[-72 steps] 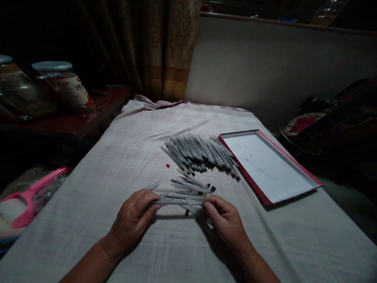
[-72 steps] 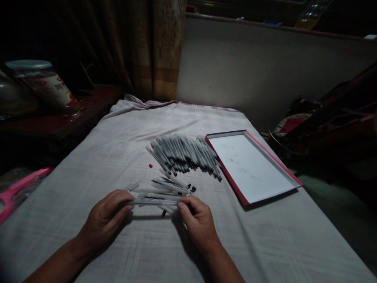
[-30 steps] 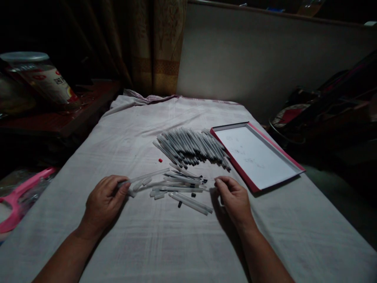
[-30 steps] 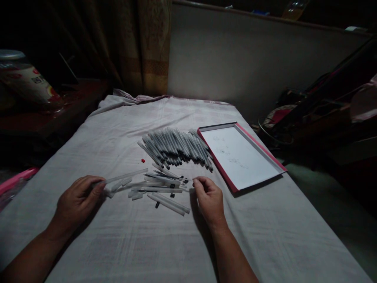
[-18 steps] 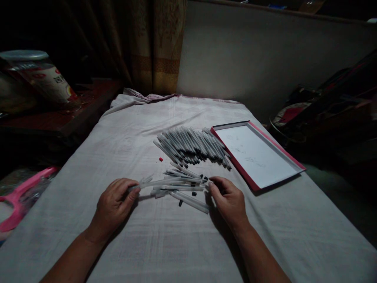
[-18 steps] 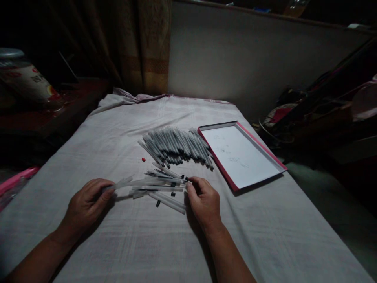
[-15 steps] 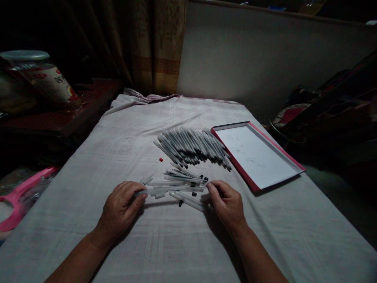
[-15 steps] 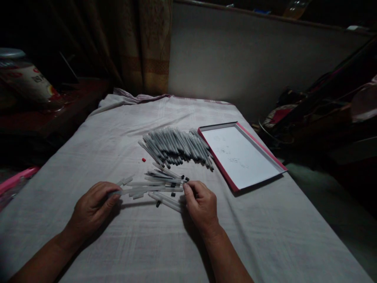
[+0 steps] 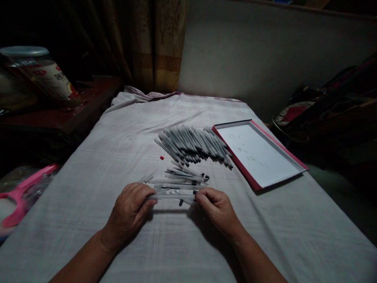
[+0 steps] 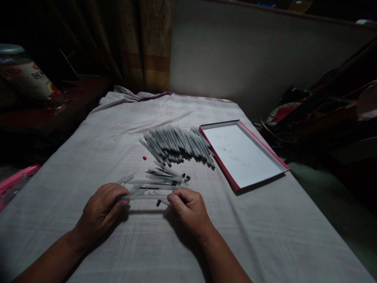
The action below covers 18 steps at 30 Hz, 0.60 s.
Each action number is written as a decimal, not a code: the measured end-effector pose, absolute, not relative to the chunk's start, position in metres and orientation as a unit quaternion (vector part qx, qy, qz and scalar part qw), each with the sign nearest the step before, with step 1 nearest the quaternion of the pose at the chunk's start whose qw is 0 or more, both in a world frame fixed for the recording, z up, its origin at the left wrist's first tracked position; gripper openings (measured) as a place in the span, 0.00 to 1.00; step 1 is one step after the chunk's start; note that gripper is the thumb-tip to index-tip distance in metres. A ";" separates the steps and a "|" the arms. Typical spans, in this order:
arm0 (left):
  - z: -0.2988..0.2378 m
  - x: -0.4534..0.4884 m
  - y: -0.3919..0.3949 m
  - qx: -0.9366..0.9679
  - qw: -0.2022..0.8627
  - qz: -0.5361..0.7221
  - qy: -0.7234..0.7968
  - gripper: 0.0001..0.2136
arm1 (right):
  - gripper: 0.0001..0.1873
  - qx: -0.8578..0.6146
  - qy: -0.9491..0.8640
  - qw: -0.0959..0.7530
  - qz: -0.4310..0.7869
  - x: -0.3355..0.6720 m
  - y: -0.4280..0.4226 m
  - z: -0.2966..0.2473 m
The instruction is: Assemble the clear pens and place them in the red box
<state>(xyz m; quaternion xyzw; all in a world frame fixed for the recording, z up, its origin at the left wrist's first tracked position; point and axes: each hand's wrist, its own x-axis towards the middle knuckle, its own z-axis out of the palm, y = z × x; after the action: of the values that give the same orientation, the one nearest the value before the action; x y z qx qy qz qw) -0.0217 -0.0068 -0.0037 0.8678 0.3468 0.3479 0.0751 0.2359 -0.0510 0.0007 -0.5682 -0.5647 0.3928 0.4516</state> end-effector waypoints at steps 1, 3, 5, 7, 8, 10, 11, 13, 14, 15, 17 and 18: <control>-0.003 -0.022 -0.007 0.872 0.069 0.344 0.342 0.06 | 0.14 -0.570 -0.555 0.459 0.396 0.237 -0.051 0.001; -0.003 -0.022 -0.006 0.882 0.055 0.334 0.330 0.07 | 0.13 -0.569 -0.545 0.471 0.396 0.239 -0.050 0.002; -0.002 -0.022 -0.006 0.890 0.039 0.325 0.317 0.09 | 0.12 -0.566 -0.548 0.478 0.390 0.240 -0.050 0.002; 0.000 -0.021 -0.006 0.895 0.025 0.321 0.308 0.11 | 0.11 -0.560 -0.560 0.481 0.377 0.241 -0.050 0.003; 0.001 -0.020 -0.006 0.898 0.019 0.318 0.305 0.12 | 0.11 -0.556 -0.568 0.481 0.369 0.241 -0.051 0.005; 0.003 -0.019 -0.006 0.902 0.008 0.311 0.299 0.14 | 0.10 -0.547 -0.587 0.485 0.349 0.240 -0.052 0.008; 0.004 -0.019 -0.006 0.905 0.005 0.306 0.294 0.15 | 0.10 -0.541 -0.596 0.487 0.339 0.240 -0.052 0.009; 0.005 -0.021 -0.006 0.910 0.014 0.300 0.287 0.15 | 0.08 -0.530 -0.607 0.493 0.328 0.243 -0.052 0.012; 0.005 -0.024 -0.005 0.907 0.027 0.302 0.291 0.15 | 0.07 -0.531 -0.602 0.501 0.325 0.245 -0.052 0.012; 0.005 -0.027 -0.004 0.900 0.043 0.310 0.303 0.15 | 0.06 -0.538 -0.586 0.512 0.324 0.249 -0.051 0.012; 0.006 -0.036 0.000 0.871 0.080 0.337 0.349 0.16 | 0.05 -0.571 -0.523 0.551 0.310 0.258 -0.049 0.009; 0.006 -0.040 0.001 0.850 0.092 0.355 0.377 0.17 | 0.06 -0.591 -0.486 0.570 0.300 0.262 -0.047 0.006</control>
<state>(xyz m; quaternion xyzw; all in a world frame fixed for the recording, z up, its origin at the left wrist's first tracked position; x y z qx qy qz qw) -0.0397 0.0015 0.0060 0.8503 0.3770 0.3555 0.0921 0.2622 -0.0471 0.0064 -0.5909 -0.4862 0.3001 0.5696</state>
